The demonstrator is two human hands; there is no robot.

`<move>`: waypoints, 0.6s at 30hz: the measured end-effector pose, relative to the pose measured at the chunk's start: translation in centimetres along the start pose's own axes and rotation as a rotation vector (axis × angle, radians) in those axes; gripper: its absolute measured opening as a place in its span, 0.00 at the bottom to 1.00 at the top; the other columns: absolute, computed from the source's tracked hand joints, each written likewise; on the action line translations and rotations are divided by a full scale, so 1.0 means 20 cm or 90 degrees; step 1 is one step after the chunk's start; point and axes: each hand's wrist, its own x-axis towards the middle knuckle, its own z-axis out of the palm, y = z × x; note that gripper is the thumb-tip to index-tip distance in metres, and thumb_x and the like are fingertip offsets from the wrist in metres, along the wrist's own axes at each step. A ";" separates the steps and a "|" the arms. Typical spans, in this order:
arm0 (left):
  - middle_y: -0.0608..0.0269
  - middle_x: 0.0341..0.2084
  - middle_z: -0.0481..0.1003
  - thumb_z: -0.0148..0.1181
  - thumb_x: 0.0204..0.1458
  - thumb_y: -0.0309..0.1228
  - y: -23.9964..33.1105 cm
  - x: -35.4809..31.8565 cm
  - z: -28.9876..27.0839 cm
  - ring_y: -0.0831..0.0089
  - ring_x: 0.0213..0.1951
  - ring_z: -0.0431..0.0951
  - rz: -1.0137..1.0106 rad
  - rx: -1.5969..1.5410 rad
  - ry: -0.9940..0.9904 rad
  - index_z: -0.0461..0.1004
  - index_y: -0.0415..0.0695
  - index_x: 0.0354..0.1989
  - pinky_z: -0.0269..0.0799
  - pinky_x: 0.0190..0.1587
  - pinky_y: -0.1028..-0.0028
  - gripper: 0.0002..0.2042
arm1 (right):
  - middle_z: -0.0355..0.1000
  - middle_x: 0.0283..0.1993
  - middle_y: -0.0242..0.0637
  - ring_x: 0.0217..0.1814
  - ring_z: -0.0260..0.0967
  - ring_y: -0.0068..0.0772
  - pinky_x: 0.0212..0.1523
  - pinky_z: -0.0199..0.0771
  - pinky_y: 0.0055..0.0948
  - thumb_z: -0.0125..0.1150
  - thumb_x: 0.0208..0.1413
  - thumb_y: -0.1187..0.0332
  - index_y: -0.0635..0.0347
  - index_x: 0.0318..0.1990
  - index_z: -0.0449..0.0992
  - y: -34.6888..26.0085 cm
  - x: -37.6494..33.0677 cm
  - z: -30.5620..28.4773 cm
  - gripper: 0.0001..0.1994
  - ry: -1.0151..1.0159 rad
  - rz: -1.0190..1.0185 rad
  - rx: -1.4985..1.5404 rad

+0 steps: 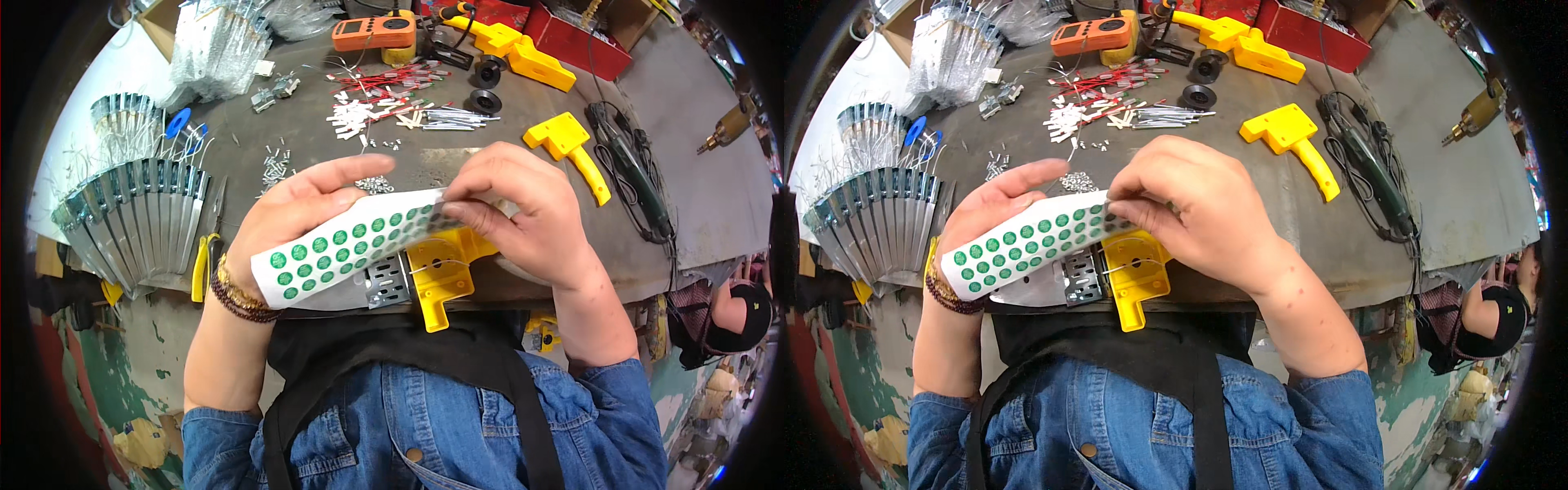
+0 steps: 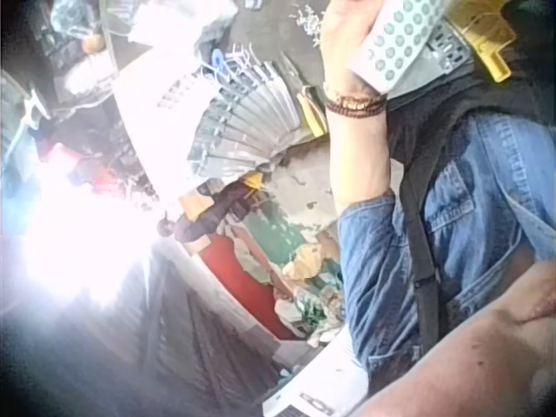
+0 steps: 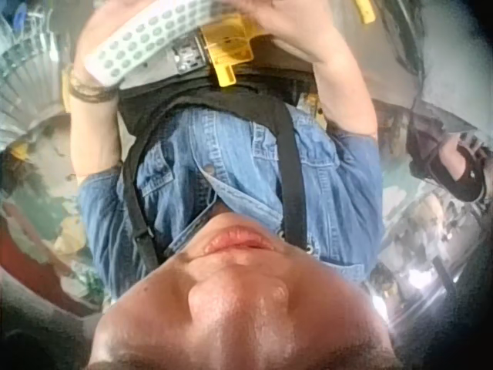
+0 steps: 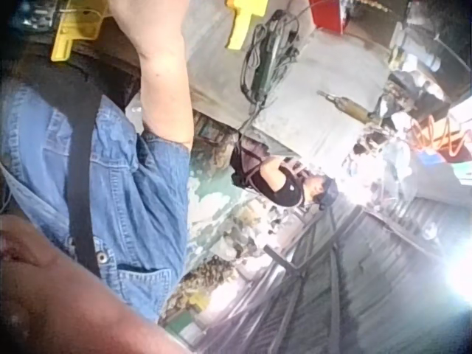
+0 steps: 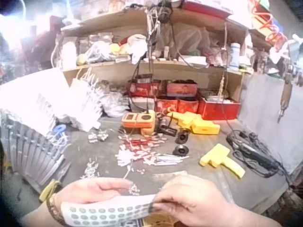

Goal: Assembling the internal wiring and housing components of a small handheld power tool.

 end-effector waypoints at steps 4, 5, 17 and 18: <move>0.49 0.44 0.79 0.51 0.61 0.24 -0.08 -0.02 0.03 0.70 0.41 0.83 0.058 -0.007 0.128 0.65 0.31 0.60 0.81 0.42 0.75 0.19 | 0.75 0.37 0.35 0.41 0.74 0.40 0.42 0.73 0.35 0.72 0.44 0.71 0.59 0.38 0.78 0.00 -0.02 -0.01 0.12 -0.019 0.036 0.028; 0.49 0.44 0.79 0.51 0.61 0.24 -0.08 -0.02 0.02 0.70 0.41 0.83 0.059 -0.007 0.127 0.65 0.31 0.60 0.81 0.42 0.75 0.19 | 0.75 0.40 0.35 0.44 0.73 0.41 0.46 0.72 0.36 0.73 0.43 0.70 0.58 0.39 0.78 -0.02 -0.01 0.02 0.14 -0.008 0.026 -0.010; 0.55 0.43 0.77 0.58 0.54 0.24 -0.13 -0.10 -0.02 0.75 0.36 0.78 0.001 -0.026 0.023 0.66 0.31 0.59 0.75 0.41 0.78 0.23 | 0.74 0.28 0.35 0.30 0.73 0.31 0.36 0.73 0.28 0.71 0.48 0.72 0.60 0.35 0.80 -0.08 -0.05 0.03 0.08 -0.012 0.134 0.135; 0.57 0.43 0.76 0.62 0.51 0.23 -0.16 -0.11 -0.03 0.77 0.33 0.75 0.081 -0.012 -0.040 0.63 0.32 0.61 0.73 0.38 0.79 0.27 | 0.74 0.28 0.35 0.30 0.73 0.31 0.36 0.73 0.28 0.71 0.48 0.72 0.60 0.35 0.80 -0.10 -0.05 0.02 0.08 -0.014 0.134 0.134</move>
